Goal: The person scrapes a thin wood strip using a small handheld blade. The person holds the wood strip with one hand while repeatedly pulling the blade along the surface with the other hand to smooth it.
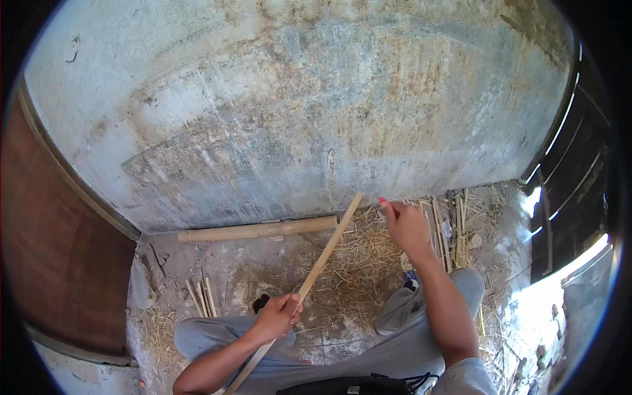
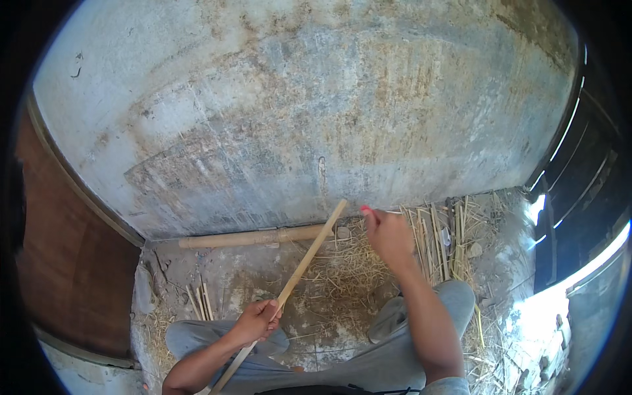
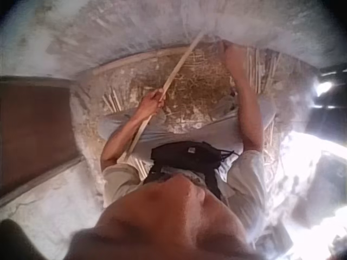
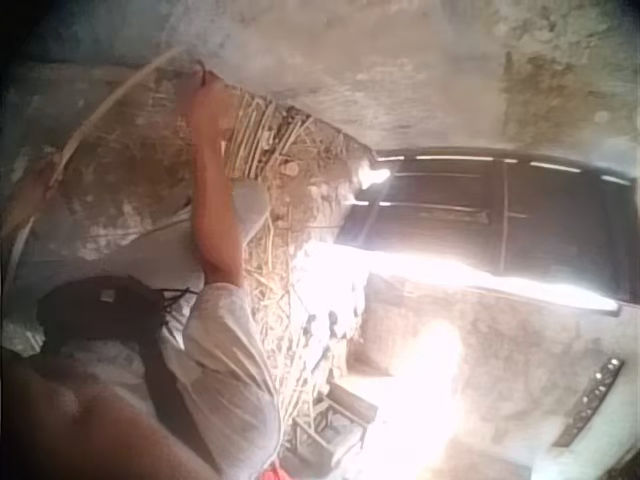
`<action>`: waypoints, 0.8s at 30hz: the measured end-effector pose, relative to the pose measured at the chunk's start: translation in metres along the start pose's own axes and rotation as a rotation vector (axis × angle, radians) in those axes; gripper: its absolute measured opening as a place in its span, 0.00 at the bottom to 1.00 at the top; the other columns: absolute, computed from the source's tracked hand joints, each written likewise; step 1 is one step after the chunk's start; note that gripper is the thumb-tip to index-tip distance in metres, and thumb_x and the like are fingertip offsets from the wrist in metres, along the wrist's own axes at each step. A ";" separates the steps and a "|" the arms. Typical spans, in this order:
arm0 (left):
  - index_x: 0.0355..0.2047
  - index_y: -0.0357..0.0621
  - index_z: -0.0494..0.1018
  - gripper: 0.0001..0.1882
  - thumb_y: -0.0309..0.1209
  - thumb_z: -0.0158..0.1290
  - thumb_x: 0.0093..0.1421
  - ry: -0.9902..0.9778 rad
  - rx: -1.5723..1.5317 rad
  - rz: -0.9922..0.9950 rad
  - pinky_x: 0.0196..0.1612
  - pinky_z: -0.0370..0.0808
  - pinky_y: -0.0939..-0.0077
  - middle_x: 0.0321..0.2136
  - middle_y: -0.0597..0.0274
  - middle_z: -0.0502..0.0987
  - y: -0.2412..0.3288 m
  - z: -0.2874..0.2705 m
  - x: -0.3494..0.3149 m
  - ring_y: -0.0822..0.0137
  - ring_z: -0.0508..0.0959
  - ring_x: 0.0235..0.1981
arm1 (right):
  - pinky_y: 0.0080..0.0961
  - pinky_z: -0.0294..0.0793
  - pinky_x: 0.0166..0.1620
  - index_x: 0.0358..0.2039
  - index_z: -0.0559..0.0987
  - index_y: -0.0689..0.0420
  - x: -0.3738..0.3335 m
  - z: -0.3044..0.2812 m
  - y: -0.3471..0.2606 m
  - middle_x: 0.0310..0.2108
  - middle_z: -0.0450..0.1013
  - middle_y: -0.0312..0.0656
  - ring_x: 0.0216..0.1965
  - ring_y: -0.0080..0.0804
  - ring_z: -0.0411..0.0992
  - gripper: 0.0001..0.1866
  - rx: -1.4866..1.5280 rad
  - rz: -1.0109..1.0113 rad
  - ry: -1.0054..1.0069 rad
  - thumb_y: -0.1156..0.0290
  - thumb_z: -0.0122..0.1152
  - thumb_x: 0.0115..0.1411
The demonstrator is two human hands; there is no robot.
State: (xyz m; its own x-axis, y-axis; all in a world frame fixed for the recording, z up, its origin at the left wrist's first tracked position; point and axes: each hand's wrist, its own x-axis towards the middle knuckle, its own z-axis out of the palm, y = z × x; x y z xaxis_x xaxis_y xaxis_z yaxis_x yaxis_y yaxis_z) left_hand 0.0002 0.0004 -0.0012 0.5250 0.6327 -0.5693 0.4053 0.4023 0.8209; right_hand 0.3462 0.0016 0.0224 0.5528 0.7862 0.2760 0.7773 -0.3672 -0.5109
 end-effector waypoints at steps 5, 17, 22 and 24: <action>0.37 0.43 0.71 0.22 0.49 0.40 0.76 0.038 0.037 0.073 0.16 0.60 0.82 0.19 0.72 0.66 0.004 0.005 0.000 0.82 0.62 0.15 | 0.41 0.76 0.28 0.42 0.87 0.51 -0.053 -0.001 -0.048 0.21 0.77 0.48 0.22 0.49 0.77 0.15 0.327 -0.211 -0.203 0.56 0.61 0.65; 0.41 0.41 0.74 0.19 0.43 0.40 0.76 0.084 0.166 0.300 0.18 0.61 0.82 0.19 0.72 0.68 0.005 0.007 0.002 0.82 0.63 0.14 | 0.40 0.76 0.26 0.39 0.86 0.55 -0.074 0.015 -0.051 0.23 0.78 0.46 0.23 0.47 0.78 0.14 0.356 -0.487 -0.239 0.57 0.64 0.64; 0.38 0.38 0.74 0.19 0.41 0.42 0.76 0.133 0.174 0.321 0.26 0.66 0.78 0.19 0.69 0.70 0.000 0.011 0.003 0.79 0.67 0.20 | 0.38 0.76 0.25 0.38 0.85 0.58 -0.074 0.015 -0.049 0.22 0.77 0.46 0.22 0.45 0.77 0.14 0.286 -0.550 -0.105 0.59 0.67 0.62; 0.38 0.38 0.74 0.19 0.41 0.41 0.76 0.150 0.192 0.330 0.26 0.66 0.77 0.19 0.68 0.70 -0.002 0.011 0.003 0.78 0.68 0.21 | 0.38 0.76 0.25 0.37 0.85 0.57 -0.073 0.020 -0.047 0.23 0.78 0.45 0.22 0.44 0.77 0.14 0.281 -0.546 -0.086 0.59 0.67 0.62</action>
State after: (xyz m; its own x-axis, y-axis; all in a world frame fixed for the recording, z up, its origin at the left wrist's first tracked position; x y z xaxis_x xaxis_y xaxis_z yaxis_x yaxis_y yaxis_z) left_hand 0.0096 -0.0060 -0.0049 0.5410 0.8024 -0.2521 0.3732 0.0396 0.9269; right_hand 0.2635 -0.0282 0.0101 0.0629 0.8652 0.4976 0.8261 0.2347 -0.5124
